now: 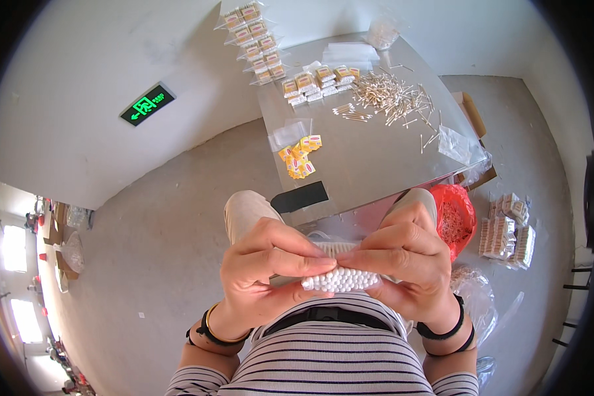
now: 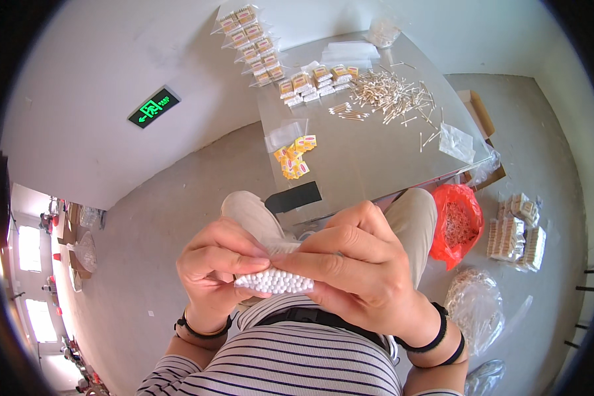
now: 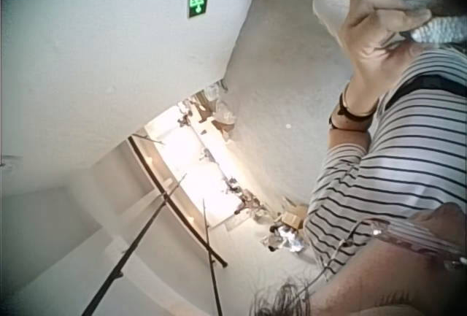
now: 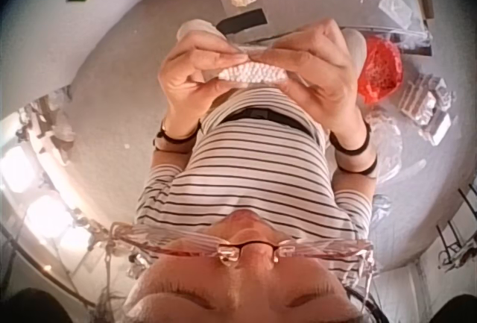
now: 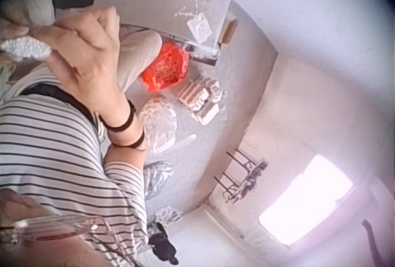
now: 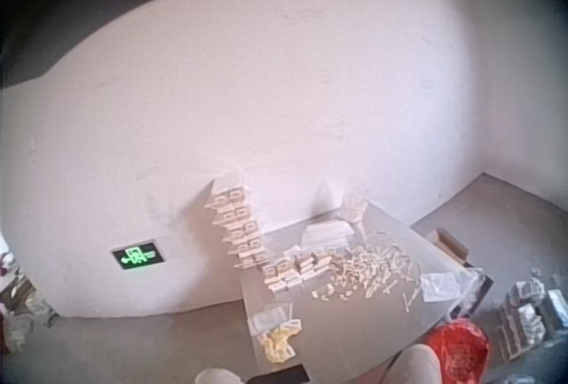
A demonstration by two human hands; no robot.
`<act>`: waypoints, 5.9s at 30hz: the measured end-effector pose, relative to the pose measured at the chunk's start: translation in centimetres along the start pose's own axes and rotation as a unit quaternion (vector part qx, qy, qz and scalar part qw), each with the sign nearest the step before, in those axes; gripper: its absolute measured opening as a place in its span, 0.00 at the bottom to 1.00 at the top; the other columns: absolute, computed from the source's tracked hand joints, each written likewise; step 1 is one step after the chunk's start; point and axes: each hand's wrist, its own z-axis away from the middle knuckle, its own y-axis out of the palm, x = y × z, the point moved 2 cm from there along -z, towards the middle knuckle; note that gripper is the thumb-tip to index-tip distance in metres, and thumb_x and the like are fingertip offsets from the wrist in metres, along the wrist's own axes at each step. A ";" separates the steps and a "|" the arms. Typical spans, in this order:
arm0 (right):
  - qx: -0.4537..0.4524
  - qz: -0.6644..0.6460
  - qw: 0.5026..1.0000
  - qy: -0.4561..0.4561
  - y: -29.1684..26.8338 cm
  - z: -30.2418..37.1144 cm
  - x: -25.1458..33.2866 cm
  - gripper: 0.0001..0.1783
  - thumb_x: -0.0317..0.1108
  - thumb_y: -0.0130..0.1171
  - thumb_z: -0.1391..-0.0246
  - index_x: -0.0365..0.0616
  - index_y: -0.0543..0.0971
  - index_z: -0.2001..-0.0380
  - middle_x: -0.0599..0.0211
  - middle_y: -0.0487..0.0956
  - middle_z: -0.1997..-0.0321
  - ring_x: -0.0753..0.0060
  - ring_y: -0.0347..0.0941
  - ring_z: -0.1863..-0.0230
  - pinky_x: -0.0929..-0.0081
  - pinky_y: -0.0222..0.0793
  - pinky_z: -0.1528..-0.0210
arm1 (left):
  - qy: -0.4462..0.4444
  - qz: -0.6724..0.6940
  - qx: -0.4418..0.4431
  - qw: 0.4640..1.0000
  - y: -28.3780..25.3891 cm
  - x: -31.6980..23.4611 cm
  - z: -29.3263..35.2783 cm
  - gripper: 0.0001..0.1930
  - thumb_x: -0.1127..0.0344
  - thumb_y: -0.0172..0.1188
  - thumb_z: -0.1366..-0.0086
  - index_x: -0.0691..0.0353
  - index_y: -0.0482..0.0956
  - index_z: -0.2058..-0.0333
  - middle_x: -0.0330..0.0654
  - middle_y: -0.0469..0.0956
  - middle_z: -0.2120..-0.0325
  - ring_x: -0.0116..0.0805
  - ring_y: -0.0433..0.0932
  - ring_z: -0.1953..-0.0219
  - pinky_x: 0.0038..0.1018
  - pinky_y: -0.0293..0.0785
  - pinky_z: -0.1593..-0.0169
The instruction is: Manually placing small bundles of cotton swabs into individual plastic bags.
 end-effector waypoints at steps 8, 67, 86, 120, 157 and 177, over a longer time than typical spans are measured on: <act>0.020 -0.050 0.998 0.036 -0.1 0.1 -0.4 0.19 0.31 0.72 0.58 0.47 0.87 0.58 0.72 0.81 0.61 0.69 0.70 0.61 0.70 0.65 0.57 | 0.018 -0.048 0.021 0.998 -0.5 -0.1 0.1 0.16 0.67 0.78 0.52 0.58 0.87 0.62 0.35 0.83 0.66 0.26 0.76 0.67 0.23 0.66 0.62; -0.023 0.051 0.939 0.339 12.2 -1.9 -16.3 0.22 0.43 0.45 0.27 0.38 0.72 0.72 0.71 0.62 0.82 0.82 0.53 0.78 0.74 0.53 0.76 | -0.343 0.361 -0.161 0.852 3.6 21.5 2.2 0.17 0.48 0.46 0.23 0.58 0.67 0.54 0.33 0.72 0.69 0.16 0.67 0.76 0.16 0.65 0.73; 0.006 0.258 0.933 0.249 10.9 1.6 -25.4 0.21 0.38 0.52 0.32 0.37 0.68 0.79 0.50 0.68 0.84 0.52 0.66 0.84 0.57 0.59 0.78 | -0.490 0.256 -0.085 0.829 -4.1 23.1 8.6 0.29 0.53 0.58 0.28 0.60 0.61 0.37 0.44 0.81 0.54 0.28 0.79 0.60 0.24 0.72 0.61; -0.216 -0.084 0.909 0.347 7.4 -0.3 -25.0 0.20 0.40 0.49 0.29 0.42 0.71 0.76 0.76 0.65 0.86 0.86 0.63 0.82 0.76 0.58 0.82 | -0.415 0.247 -0.042 0.875 -1.1 21.8 2.5 0.26 0.52 0.58 0.28 0.61 0.68 0.39 0.45 0.80 0.52 0.30 0.79 0.50 0.29 0.73 0.46; 0.110 -0.419 0.892 0.129 5.6 -1.9 -11.7 0.13 0.30 0.67 0.50 0.36 0.85 0.61 0.58 0.84 0.59 0.64 0.79 0.57 0.69 0.73 0.54 | 0.064 -0.162 0.064 0.983 2.2 4.0 -5.7 0.16 0.64 0.75 0.46 0.52 0.85 0.58 0.32 0.87 0.63 0.27 0.86 0.60 0.40 0.63 0.37; 0.181 -0.346 0.920 0.027 5.6 -2.8 -12.5 0.16 0.33 0.64 0.48 0.34 0.83 0.58 0.54 0.84 0.59 0.55 0.80 0.59 0.65 0.76 0.56 | 0.075 -0.121 0.197 0.970 2.5 2.8 -6.8 0.25 0.56 0.73 0.47 0.56 0.84 0.49 0.39 0.84 0.51 0.33 0.80 0.45 0.45 0.57 0.34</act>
